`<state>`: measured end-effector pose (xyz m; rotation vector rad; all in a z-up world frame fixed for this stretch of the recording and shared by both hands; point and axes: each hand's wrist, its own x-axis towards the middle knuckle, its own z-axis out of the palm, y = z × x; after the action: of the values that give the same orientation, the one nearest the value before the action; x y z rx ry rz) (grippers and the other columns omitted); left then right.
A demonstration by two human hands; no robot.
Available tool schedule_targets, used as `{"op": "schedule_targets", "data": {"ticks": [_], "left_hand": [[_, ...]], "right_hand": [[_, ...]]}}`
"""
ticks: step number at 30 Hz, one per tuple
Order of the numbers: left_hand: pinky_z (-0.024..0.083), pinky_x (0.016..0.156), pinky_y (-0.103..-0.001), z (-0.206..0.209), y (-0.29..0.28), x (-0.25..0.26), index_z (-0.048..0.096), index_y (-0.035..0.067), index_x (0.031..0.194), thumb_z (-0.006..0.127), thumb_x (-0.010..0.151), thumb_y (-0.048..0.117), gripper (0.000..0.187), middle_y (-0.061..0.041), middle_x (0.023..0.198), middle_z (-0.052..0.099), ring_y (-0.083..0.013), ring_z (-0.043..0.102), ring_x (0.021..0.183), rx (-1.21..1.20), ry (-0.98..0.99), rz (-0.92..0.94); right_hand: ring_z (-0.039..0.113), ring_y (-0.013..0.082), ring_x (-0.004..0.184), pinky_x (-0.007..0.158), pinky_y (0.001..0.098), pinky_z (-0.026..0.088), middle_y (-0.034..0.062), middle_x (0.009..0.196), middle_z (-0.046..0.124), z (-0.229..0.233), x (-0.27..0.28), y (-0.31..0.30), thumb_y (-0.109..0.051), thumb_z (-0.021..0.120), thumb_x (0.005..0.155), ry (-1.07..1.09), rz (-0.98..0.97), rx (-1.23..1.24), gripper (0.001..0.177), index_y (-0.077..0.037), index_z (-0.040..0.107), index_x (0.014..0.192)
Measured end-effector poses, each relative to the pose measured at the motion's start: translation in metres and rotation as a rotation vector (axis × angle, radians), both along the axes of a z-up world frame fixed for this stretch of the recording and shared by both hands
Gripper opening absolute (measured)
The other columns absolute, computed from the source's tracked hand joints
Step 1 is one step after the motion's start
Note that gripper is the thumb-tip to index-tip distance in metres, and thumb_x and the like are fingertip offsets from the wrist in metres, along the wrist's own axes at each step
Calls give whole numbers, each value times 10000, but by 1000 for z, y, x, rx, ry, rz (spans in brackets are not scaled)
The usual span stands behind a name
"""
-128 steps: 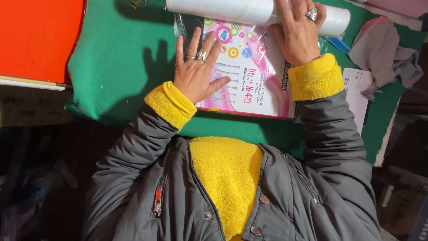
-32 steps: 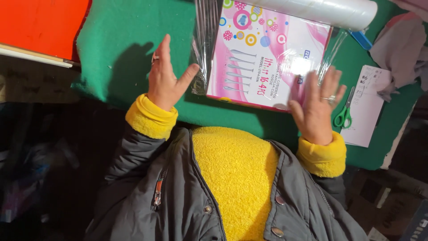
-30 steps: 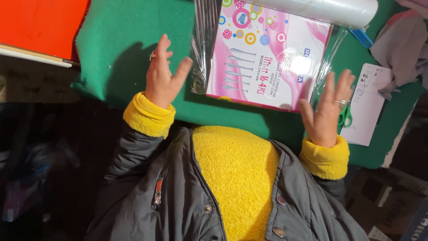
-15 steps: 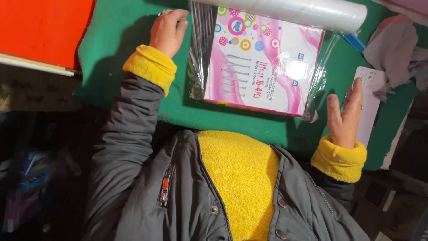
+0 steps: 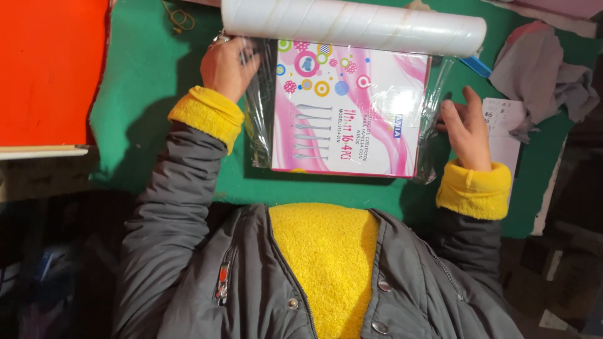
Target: Cleaning a cutlery set box and wrapping it in plastic film.
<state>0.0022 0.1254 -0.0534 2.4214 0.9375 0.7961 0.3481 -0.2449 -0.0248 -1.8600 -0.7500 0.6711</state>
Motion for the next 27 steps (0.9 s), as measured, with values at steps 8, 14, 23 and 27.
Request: {"op": "schedule_targets", "data": {"ticks": [8, 14, 23, 27], "left_hand": [[537, 741, -408, 2, -9, 5, 770, 114, 967, 855, 875, 187, 145, -72, 891, 750, -298, 697, 852, 19, -23, 34], [538, 765, -404, 3, -10, 3, 762, 96, 983, 820, 880, 151, 131, -84, 924, 760, -302, 703, 879, 36, -7, 3], [560, 759, -349, 12, -13, 2, 704, 7, 1029, 760, 965, 125, 146, -138, 931, 743, -250, 735, 832, -212, -183, -132], [552, 735, -282, 0, -11, 6, 694, -20, 1029, 722, 977, 77, 114, -87, 890, 742, -131, 703, 794, -380, -237, -114]], "right_hand": [[641, 99, 861, 772, 249, 541, 61, 1070, 674, -5, 28, 25, -376, 619, 1082, 233, -9, -46, 540, 38, 492, 1405], [561, 68, 818, 726, 233, 449, 27, 946, 650, 6, 22, 46, -410, 619, 1105, 60, 110, -127, 457, 35, 664, 1202], [610, 69, 953, 844, 231, 493, 22, 1064, 695, 18, 28, 71, -365, 670, 1055, 116, 322, -61, 434, 36, 662, 1221], [570, 61, 848, 754, 227, 461, -1, 952, 663, 13, 36, 76, -346, 708, 1035, 210, 333, -84, 393, 23, 692, 1171]]}}
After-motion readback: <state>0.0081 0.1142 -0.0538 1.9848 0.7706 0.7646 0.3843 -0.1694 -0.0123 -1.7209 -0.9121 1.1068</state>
